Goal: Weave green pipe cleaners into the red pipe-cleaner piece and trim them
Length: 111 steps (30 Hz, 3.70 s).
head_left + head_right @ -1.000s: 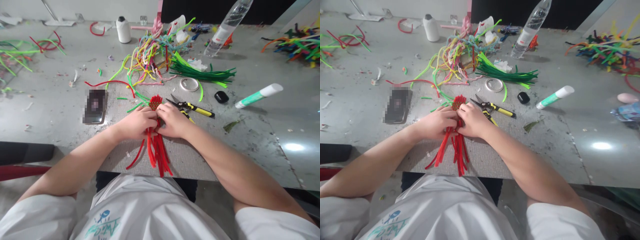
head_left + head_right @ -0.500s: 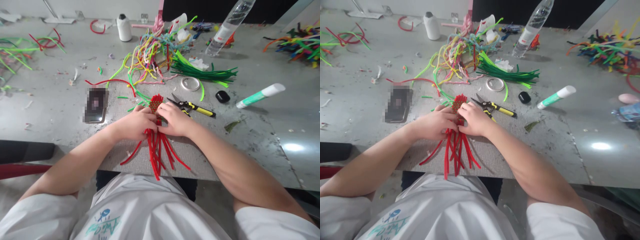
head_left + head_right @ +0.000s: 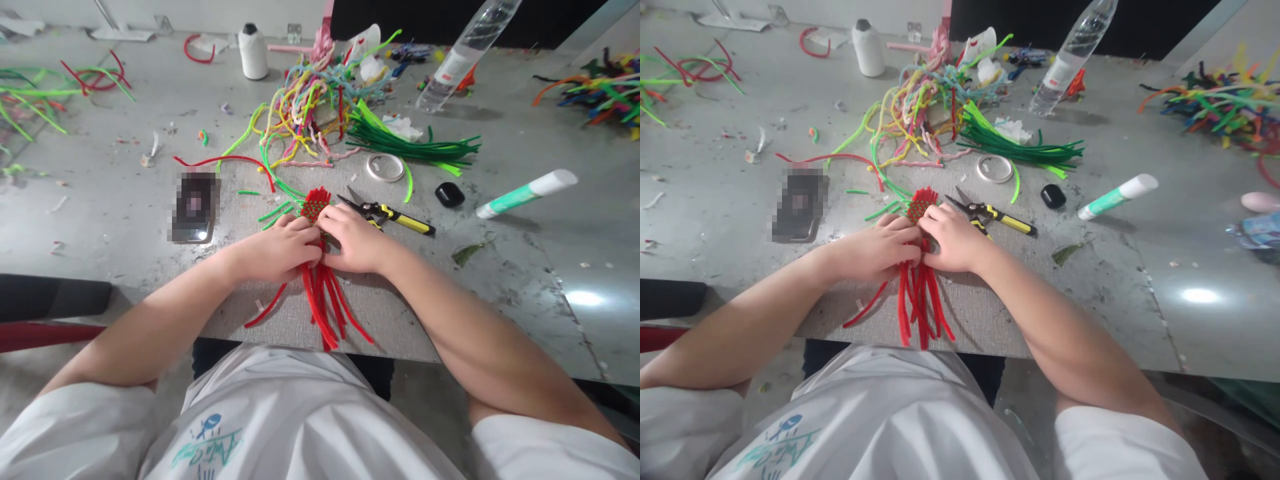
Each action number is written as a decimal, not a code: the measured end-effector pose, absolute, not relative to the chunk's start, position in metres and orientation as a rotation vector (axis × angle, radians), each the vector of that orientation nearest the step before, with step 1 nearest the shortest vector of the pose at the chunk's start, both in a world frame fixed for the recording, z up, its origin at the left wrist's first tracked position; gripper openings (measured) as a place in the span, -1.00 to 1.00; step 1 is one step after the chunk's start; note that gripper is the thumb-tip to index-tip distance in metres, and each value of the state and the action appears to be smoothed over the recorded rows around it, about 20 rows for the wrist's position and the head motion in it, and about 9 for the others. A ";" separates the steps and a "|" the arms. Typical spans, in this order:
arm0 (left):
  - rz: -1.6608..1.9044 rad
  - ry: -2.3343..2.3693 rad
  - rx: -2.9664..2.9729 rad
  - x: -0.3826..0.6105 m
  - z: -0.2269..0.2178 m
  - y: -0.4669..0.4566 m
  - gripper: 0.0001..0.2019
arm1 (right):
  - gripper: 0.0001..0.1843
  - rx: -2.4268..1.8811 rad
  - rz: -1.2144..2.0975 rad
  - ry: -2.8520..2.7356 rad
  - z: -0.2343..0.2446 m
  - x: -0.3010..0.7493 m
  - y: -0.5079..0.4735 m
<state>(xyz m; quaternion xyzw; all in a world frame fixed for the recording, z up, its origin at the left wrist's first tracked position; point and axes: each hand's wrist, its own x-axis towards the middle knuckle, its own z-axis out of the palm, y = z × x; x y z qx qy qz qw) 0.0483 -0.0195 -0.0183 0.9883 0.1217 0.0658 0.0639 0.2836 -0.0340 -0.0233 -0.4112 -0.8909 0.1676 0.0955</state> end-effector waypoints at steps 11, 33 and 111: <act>0.192 0.342 2.898 0.049 -0.018 -0.018 -0.87 | -0.43 -1.338 0.433 -2.726 -0.018 0.279 -0.051; 0.104 0.383 2.906 0.050 -0.013 -0.019 -0.80 | -0.48 -1.458 0.467 -2.652 -0.017 0.266 -0.066; 0.187 0.276 2.877 0.054 -0.017 -0.016 -0.71 | -0.52 -1.281 0.612 -2.673 -0.018 0.290 -0.045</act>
